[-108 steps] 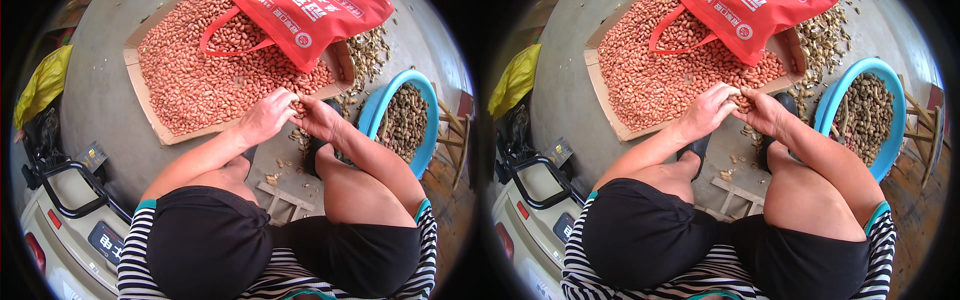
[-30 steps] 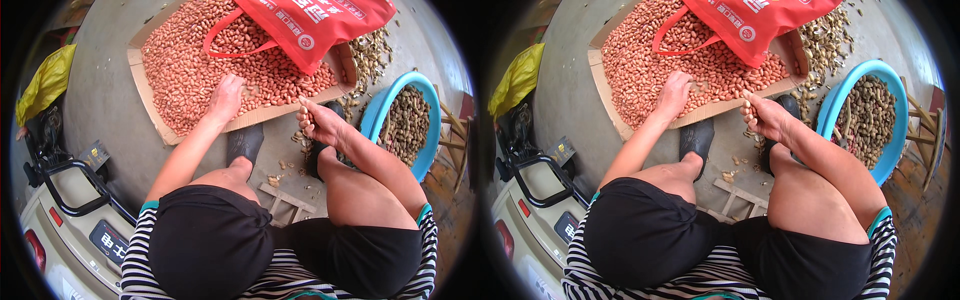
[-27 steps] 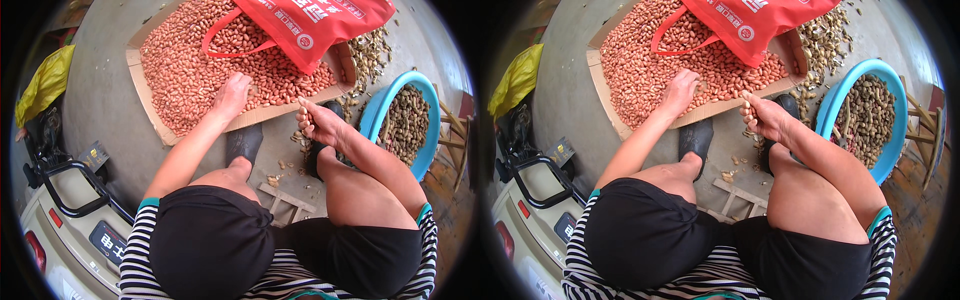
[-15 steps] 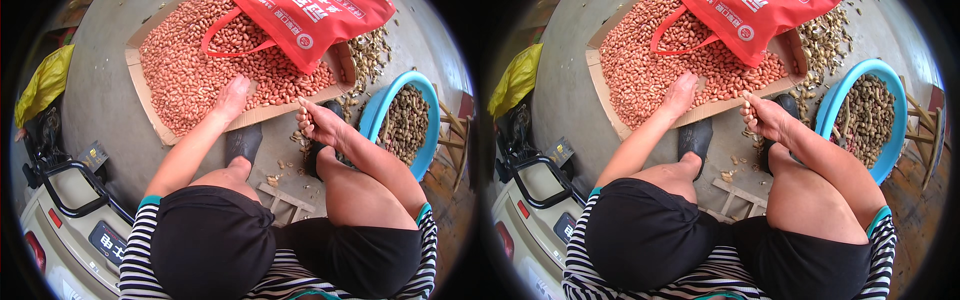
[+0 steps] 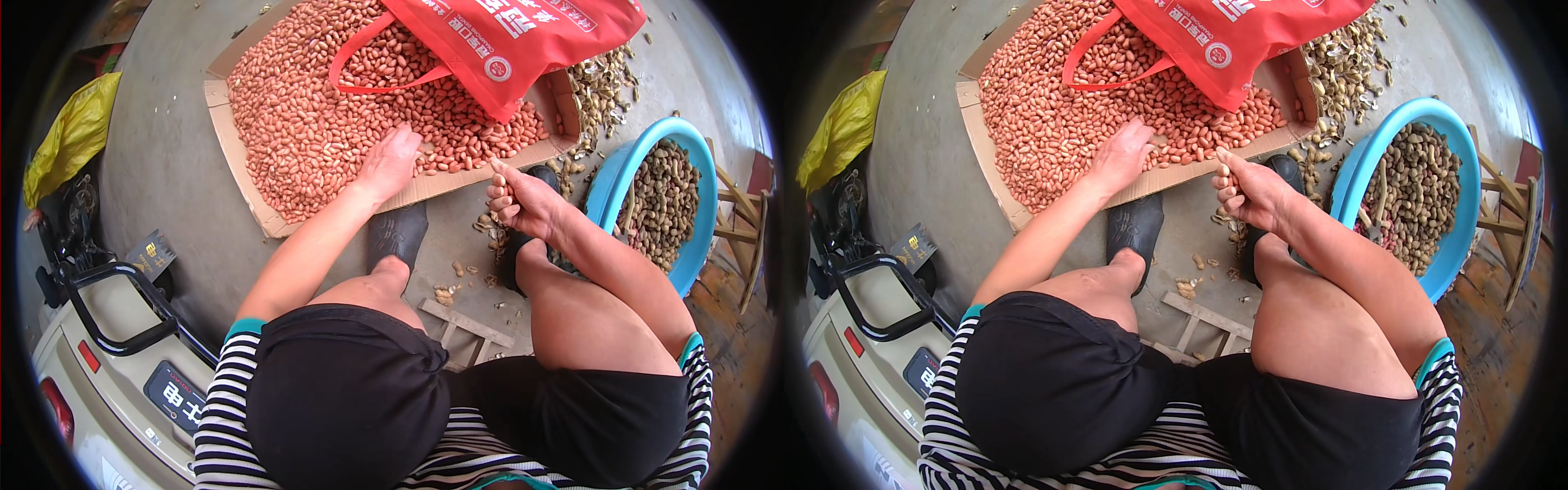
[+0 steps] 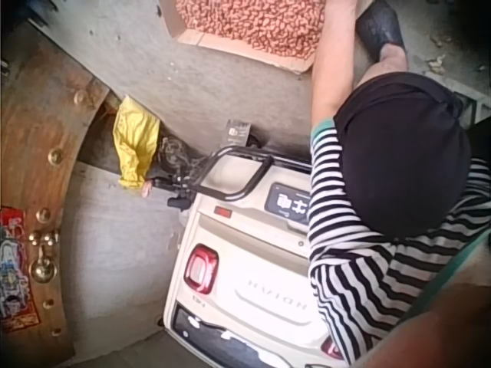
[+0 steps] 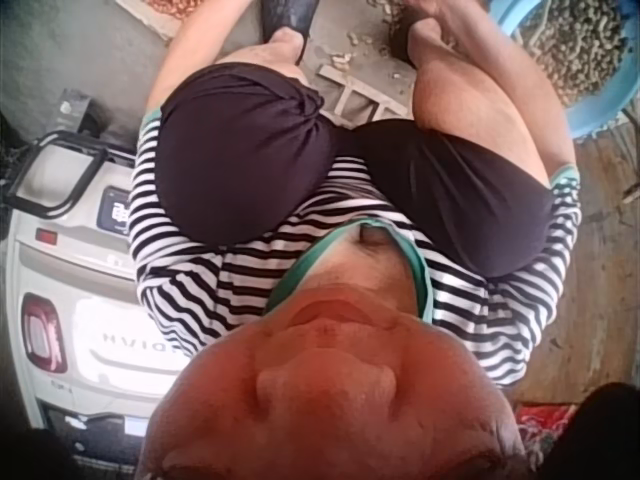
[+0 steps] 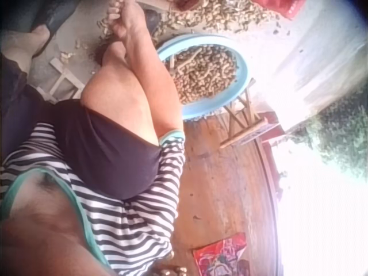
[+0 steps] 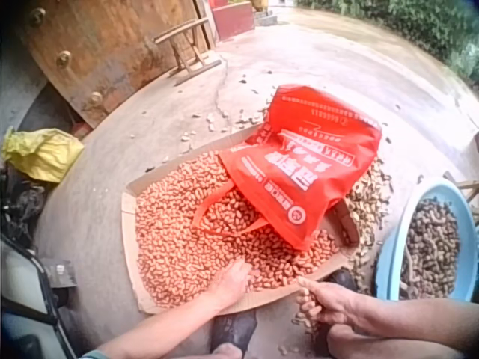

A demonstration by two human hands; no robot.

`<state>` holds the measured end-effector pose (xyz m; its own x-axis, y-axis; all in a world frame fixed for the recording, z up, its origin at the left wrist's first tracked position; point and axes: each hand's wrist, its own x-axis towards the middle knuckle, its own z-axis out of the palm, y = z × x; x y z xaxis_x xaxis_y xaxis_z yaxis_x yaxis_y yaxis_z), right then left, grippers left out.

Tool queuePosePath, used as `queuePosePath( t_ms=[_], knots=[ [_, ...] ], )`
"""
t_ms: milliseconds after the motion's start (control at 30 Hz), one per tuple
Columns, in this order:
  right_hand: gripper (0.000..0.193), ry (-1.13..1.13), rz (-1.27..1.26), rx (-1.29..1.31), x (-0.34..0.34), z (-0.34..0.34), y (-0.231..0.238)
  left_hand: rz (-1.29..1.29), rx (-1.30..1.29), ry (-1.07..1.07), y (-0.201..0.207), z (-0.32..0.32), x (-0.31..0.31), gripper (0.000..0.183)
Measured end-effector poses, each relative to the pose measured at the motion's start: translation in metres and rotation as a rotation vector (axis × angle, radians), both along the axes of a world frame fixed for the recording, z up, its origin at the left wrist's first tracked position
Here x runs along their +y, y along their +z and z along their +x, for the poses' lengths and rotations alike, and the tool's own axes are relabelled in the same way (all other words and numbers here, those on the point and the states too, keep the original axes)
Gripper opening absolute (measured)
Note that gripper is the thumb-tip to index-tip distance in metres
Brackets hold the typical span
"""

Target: The person adjusts a cardboard box containing peanut kernels, sorts through the kernels by hand, and shells peanuts by hand.

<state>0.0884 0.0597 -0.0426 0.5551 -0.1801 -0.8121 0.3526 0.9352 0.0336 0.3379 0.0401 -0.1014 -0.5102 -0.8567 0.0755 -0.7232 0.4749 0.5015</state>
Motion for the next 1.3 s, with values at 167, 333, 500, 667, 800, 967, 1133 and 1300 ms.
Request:
queuePosePath(
  t_ms=[167, 333, 500, 667, 800, 967, 1133, 1300],
  knots=[
    [0.033, -0.124, -0.009, -0.009, -0.01, -0.018, 0.011, 0.184, 0.015, 0.151, 0.017, -0.001, 0.007, 0.008],
    [0.036, -0.296, -0.106, -0.15, -0.026, -0.04, 0.033, 0.129, 0.029, 0.089, 0.001, 0.012, 0.008, 0.009],
    [0.038, -0.444, -0.287, -0.156, -0.03, -0.087, 0.063, 0.213, 0.021, 0.156, 0.012, 0.018, 0.009, 0.009],
    [0.037, -0.731, -0.322, 0.063, -0.001, -0.176, 0.057, 0.173, 0.078, 0.131, 0.007, 0.013, 0.009, 0.012],
    [0.037, -0.797, -0.198, 0.289, 0.038, -0.223, 0.04, 0.181, 0.054, 0.129, 0.006, 0.01, 0.008, 0.013],
    [0.035, -0.904, 0.012, 0.252, 0.095, -0.251, -0.011, 0.202, 0.055, 0.088, 0.005, 0.02, 0.011, 0.014],
    [0.03, -0.696, -0.117, 0.665, 0.122, -0.248, -0.017, 0.253, 0.015, 0.101, 0.017, 0.013, 0.01, 0.013],
    [0.031, -0.398, -0.118, 0.866, 0.138, -0.25, -0.008, 0.285, 0.038, 0.076, 0.019, 0.007, 0.01, 0.009]
  ],
)
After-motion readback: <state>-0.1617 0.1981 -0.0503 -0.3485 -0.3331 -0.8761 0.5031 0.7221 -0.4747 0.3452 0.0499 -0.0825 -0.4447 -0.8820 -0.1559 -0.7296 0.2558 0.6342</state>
